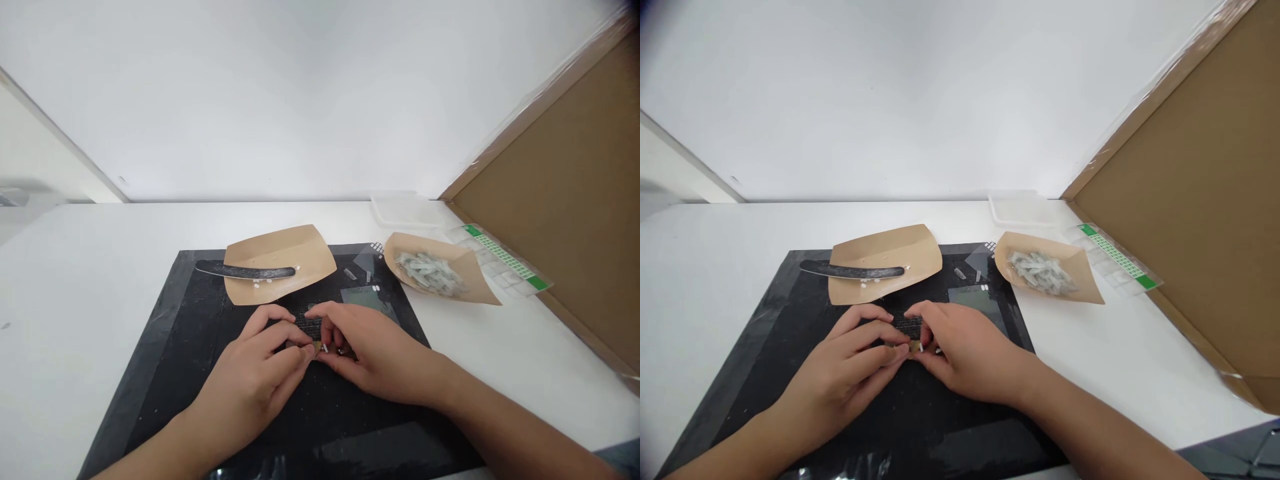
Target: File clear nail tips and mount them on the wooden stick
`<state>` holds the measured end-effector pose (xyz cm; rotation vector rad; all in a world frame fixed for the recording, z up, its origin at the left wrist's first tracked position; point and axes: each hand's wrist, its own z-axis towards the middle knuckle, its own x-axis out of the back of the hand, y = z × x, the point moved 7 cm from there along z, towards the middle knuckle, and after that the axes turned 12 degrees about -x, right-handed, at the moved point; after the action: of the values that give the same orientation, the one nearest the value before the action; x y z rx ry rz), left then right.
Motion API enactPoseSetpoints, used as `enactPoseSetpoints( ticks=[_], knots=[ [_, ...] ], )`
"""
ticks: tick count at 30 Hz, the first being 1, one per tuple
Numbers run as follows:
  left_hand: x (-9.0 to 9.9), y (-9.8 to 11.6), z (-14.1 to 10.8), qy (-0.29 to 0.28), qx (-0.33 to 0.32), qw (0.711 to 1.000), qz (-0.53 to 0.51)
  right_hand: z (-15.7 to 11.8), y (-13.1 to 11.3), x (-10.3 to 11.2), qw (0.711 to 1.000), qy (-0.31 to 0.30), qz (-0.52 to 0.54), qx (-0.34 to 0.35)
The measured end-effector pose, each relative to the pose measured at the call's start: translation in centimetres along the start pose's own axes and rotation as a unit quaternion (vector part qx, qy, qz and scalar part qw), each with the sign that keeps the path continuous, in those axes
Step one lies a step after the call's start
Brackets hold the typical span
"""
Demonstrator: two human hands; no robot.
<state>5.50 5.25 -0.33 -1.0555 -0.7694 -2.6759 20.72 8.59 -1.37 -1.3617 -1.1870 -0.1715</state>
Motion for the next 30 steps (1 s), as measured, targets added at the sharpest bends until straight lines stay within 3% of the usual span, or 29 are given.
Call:
enactPoseSetpoints(
  ticks=[19, 24, 30],
  knots=[
    [-0.2, 0.5, -0.1, -0.031, -0.005, 1.0, 0.002, 0.3, -0.7, 0.0, 0.996, -0.008, -0.085, 0.03],
    [0.4, 1.2, 0.1, 0.003, -0.039, 0.999, -0.013, 0.2, -0.6, -0.1, 0.994, -0.005, -0.102, 0.034],
    [2.1, 1.5, 0.4, 0.083, -0.049, 0.994, -0.051, -1.0, -2.6, 1.8, 0.988, 0.054, -0.062, 0.131]
  ],
)
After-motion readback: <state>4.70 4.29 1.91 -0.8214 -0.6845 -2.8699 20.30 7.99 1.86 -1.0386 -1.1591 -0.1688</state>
